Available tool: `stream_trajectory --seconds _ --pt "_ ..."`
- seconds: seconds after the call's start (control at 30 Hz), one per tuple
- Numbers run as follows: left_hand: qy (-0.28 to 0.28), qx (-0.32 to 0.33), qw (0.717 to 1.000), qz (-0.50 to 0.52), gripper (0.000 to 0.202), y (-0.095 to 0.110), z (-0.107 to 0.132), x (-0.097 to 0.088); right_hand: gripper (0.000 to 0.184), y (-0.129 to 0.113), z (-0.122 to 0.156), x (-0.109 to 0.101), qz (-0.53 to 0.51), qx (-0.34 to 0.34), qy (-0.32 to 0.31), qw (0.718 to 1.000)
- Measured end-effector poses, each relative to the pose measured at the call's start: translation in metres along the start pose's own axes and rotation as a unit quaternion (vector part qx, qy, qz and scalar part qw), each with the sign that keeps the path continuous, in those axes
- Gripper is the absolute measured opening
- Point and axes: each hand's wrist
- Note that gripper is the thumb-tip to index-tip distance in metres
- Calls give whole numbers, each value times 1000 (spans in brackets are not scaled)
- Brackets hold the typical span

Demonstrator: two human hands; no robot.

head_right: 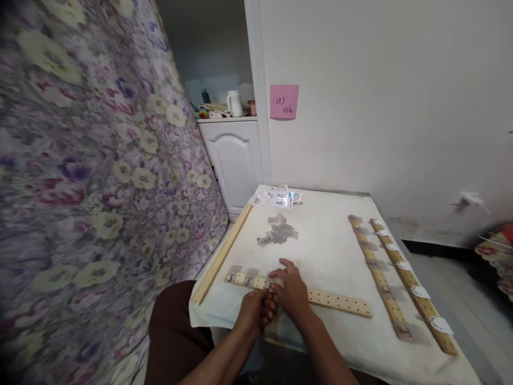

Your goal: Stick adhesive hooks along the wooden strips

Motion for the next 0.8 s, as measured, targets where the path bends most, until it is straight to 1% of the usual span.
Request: stream_trajectory --seconds 0.07,0.17,0.4,0.6,0.7,0.8 --pt "2 -1 1000 0 20 0 0 0 23 -2 1 -2 7 -15 -6 1000" --pt "3 2 1000 -2 20 -1 -2 -1 23 -2 2 -4 15 -23 -15 1000" --pt "-1 -1 1000 -9 20 -2 -5 -3 21 2 0 -4 15 -10 -38 999" --pt "-8 19 1000 -12 19 -4 -2 -3 21 2 -1 -2 -1 -7 -39 999" --pt "-17 27 999 -11 18 -7 -1 -5 26 7 0 -2 -27 -34 -36 998" --pt "-28 26 999 -10 16 -11 -2 -7 34 16 4 -7 -45 -72 -4 996"
Point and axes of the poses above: each hand's wrist, its own z-axis away from the middle knuckle, its own x-axis out of the palm, y = z × x, and after that the axes turned 4 degrees about -x, right-handed
